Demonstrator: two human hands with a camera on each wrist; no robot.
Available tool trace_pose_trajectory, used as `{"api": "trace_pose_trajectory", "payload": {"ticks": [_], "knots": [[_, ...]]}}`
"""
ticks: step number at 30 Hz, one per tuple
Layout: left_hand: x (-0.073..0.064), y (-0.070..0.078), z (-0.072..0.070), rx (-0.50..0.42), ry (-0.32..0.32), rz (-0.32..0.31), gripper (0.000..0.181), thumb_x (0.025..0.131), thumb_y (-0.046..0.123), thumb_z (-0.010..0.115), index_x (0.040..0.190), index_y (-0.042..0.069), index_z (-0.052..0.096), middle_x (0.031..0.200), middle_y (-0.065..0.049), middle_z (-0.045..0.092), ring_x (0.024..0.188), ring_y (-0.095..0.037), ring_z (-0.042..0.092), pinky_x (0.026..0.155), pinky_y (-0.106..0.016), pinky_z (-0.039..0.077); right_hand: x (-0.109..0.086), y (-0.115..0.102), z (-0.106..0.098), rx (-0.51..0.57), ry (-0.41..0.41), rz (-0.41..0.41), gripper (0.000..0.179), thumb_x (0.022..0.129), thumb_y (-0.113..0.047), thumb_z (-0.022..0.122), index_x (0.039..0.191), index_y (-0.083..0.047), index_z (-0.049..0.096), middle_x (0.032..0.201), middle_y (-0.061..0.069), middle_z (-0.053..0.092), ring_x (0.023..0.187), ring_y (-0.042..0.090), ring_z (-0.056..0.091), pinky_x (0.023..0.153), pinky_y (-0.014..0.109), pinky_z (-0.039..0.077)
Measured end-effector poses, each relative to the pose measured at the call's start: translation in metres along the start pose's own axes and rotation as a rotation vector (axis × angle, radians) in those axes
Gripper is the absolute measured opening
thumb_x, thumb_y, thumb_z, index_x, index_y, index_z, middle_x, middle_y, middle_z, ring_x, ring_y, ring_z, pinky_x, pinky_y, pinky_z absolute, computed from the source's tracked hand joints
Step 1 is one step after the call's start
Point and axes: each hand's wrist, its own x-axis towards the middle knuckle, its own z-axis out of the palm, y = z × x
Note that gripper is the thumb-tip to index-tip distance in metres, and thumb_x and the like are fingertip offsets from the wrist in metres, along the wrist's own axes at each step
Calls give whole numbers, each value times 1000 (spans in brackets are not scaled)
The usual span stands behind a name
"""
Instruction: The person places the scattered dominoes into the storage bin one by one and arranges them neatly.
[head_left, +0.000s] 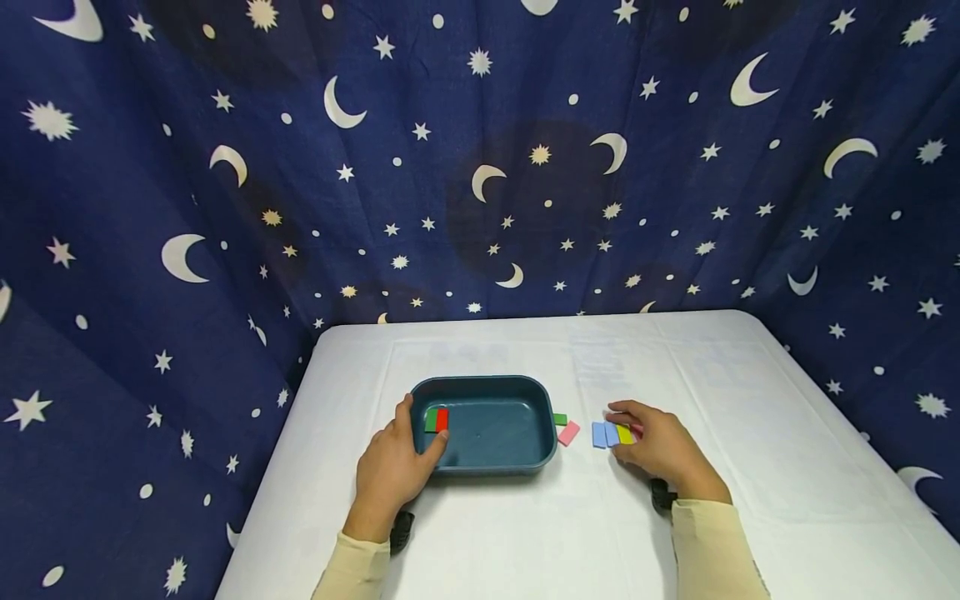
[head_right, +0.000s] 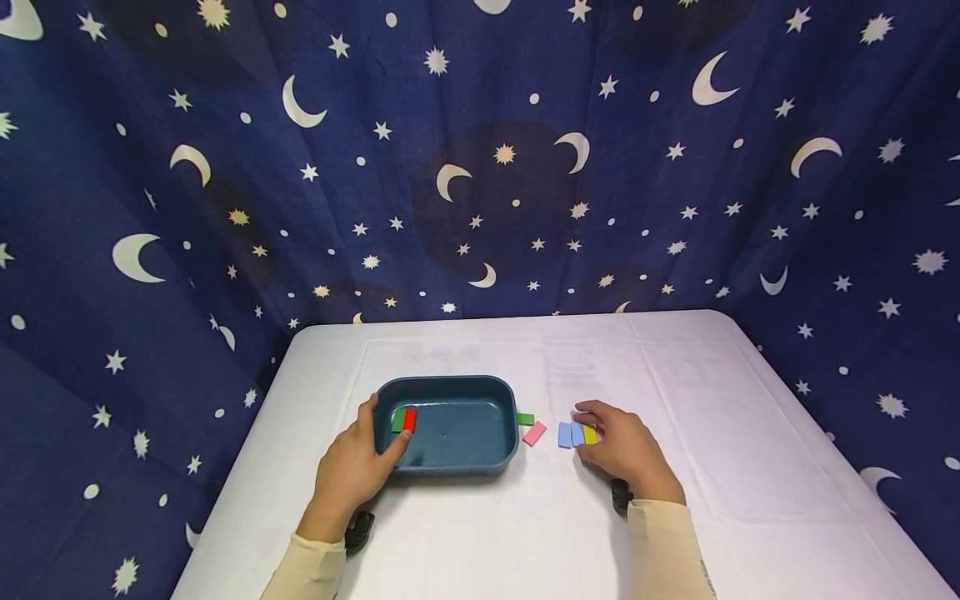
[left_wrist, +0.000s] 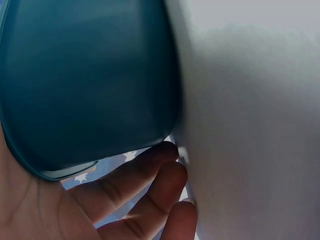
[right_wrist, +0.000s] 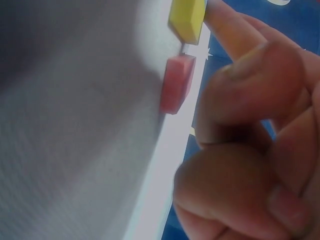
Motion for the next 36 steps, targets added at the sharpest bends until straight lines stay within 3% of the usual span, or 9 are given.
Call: {"api": "trace_pose_trajectory", "payload": {"ticks": [8,17,31,36], "knots": [[-1,0,-1,-3,2,0,94,94,73,60,160,10,37,125,-19,72,97,-38,71,72,-56,57,0,0,-1,-2,19,-32,71,78,-20,91,144,-14,64,136,6,71,136,46,53,109,70,36],[0,0,-2,2,-10,-12,94,94,72,62,160,10,37,129,-17,71,98,-38,71,72,-55,58,0,-3,-2,-1,-1,-12,70,79,-22,92,143,-15,66,141,12,66,137,47,52,109,72,34],[0,1,1,-1,6,-5,93,94,71,63,159,10,38,129,-17,71,98,-38,71,71,-55,57,-2,0,-3,-2,5,-49,69,81,-21,91,145,-13,64,140,11,67,136,47,53,109,71,35],[0,1,0,-2,6,-5,93,94,71,62,159,10,39,128,-18,71,97,-37,71,71,-54,58,-3,0,-3,-1,7,-97,66,85,-18,87,145,-11,63,137,8,70,135,46,54,110,70,35]]}}
